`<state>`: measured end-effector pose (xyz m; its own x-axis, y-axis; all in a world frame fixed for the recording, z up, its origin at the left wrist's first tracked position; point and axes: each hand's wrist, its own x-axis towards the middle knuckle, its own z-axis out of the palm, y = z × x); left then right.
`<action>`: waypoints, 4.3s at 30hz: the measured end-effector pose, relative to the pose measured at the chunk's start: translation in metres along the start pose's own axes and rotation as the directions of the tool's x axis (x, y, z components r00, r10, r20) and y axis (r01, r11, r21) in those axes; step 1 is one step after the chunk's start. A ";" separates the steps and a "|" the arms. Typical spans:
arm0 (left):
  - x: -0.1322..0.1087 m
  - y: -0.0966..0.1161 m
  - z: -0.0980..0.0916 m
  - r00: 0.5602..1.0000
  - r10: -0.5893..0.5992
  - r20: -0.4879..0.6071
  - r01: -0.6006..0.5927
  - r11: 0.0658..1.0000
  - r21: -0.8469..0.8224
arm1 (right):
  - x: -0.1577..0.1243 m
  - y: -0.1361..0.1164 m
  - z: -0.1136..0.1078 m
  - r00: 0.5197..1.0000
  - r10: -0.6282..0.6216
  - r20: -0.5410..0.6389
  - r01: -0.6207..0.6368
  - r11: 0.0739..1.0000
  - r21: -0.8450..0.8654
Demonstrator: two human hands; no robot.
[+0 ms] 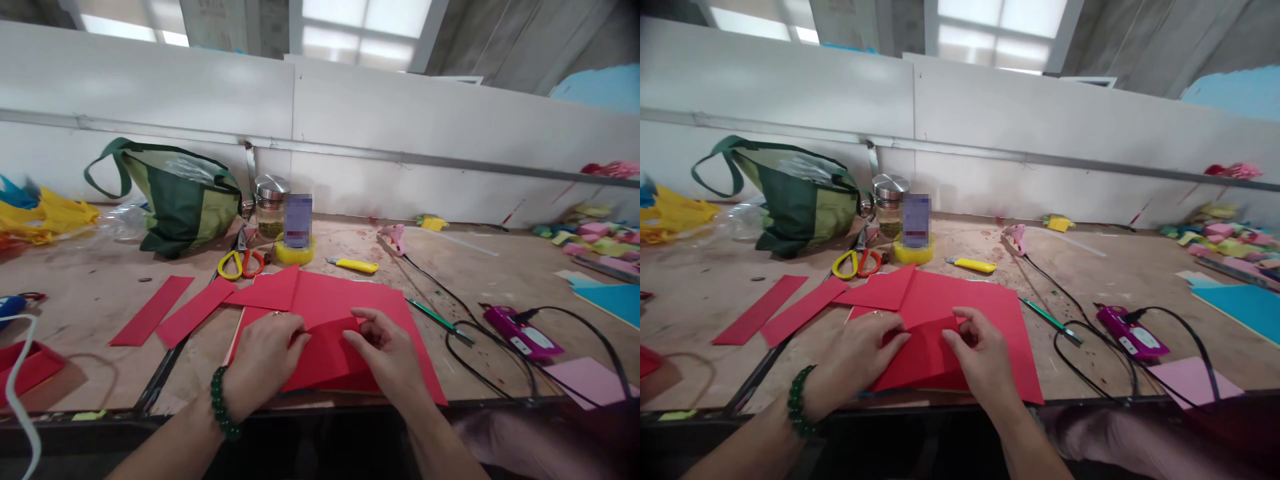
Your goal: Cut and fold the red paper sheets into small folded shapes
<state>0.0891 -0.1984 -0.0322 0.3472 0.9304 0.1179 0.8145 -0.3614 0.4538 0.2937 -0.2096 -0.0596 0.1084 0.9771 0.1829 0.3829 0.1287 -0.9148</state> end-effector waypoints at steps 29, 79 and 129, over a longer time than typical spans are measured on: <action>-0.028 -0.034 0.082 0.843 0.537 0.029 -0.522 0.805 0.282 | 0.001 0.012 0.009 0.995 -0.075 0.061 0.097 0.744 -0.661; -0.036 -0.012 0.044 0.863 0.410 0.294 -0.473 0.860 0.191 | -0.023 0.020 -0.047 0.956 -0.250 0.154 0.287 0.679 -0.676; -0.092 -0.041 0.029 0.939 0.334 0.079 -0.342 0.893 0.291 | 0.021 -0.016 0.001 0.840 -0.199 0.504 0.472 0.725 -0.501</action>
<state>0.0370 -0.2710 -0.0879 0.6348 0.7483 0.1928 0.7442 -0.6592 0.1079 0.2885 -0.1912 -0.0417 -0.4475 0.8808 0.1546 0.7885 0.4702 -0.3965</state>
